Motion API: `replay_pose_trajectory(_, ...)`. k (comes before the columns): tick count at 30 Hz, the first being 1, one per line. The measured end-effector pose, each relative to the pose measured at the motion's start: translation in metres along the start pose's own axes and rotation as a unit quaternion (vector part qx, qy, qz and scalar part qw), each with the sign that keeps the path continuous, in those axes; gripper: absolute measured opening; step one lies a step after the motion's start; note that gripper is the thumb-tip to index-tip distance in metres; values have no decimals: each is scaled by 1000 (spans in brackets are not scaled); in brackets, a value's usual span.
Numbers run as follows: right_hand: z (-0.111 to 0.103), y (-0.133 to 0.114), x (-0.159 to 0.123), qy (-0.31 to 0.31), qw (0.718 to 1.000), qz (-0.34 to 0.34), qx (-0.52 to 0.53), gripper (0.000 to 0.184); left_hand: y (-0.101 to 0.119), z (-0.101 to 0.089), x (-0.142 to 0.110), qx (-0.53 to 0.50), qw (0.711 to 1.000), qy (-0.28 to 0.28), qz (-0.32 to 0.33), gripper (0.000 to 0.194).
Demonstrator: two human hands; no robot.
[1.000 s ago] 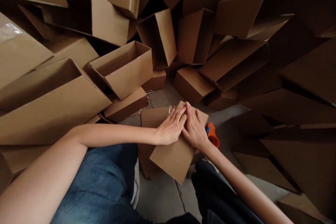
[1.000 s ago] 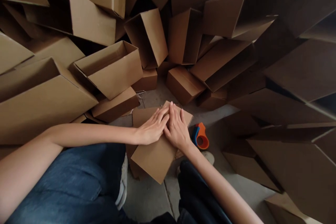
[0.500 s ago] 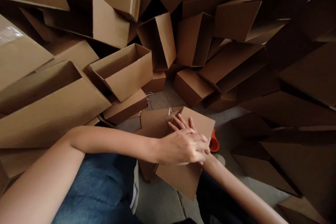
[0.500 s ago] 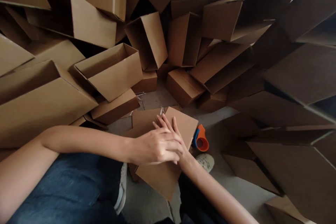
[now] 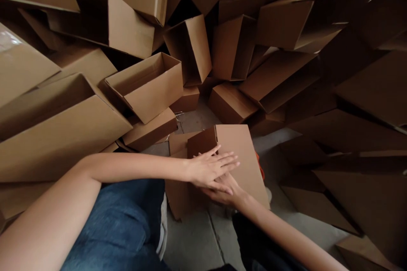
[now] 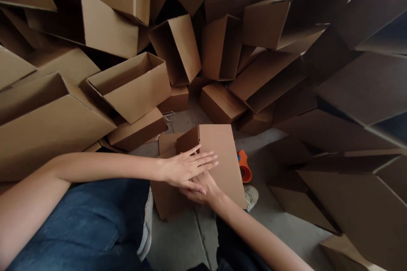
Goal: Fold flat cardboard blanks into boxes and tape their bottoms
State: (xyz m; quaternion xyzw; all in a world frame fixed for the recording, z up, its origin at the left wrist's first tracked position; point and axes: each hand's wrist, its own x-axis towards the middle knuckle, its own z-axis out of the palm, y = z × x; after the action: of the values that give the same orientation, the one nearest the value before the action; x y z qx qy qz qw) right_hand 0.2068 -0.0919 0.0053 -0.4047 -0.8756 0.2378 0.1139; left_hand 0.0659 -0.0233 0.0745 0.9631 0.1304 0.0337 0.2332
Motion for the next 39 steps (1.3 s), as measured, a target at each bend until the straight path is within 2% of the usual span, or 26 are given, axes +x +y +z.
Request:
replay_pose_trajectory(3,-5,-11,3,-1,1000,23,-12,56,-4,-6,10,-34,999,-3,12,74)
replay_pose_trajectory(8,-16,-29,14,-52,999,4,-7,62,-19,-13,25,-63,998,-28,-3,67)
replay_pose_trajectory(14,-21,-53,36,-21,997,-76,8,58,-46,-16,33,-17,999,14,28,58)
replay_pose_trajectory(20,-25,-52,44,-9,992,-124,-8,43,-66,-24,23,-6,1000,4,14,61)
replay_pose_trajectory(23,-30,-46,40,-15,991,-133,-13,45,-66,-25,12,-9,1000,11,0,61)
replay_pose_trajectory(28,-33,-46,36,-63,983,-170,-40,39,-61,-23,-3,23,999,38,-13,63)
replay_pose_trajectory(31,-32,-45,36,-70,977,-198,-46,34,-58,-26,-5,82,994,49,-58,68)
replay_pose_trajectory(34,-31,-44,32,-53,976,-212,-21,30,-57,-33,-5,132,982,60,-120,63)
replay_pose_trajectory(39,-36,-48,24,6,976,-214,35,30,-57,-36,-8,113,973,68,-190,55)
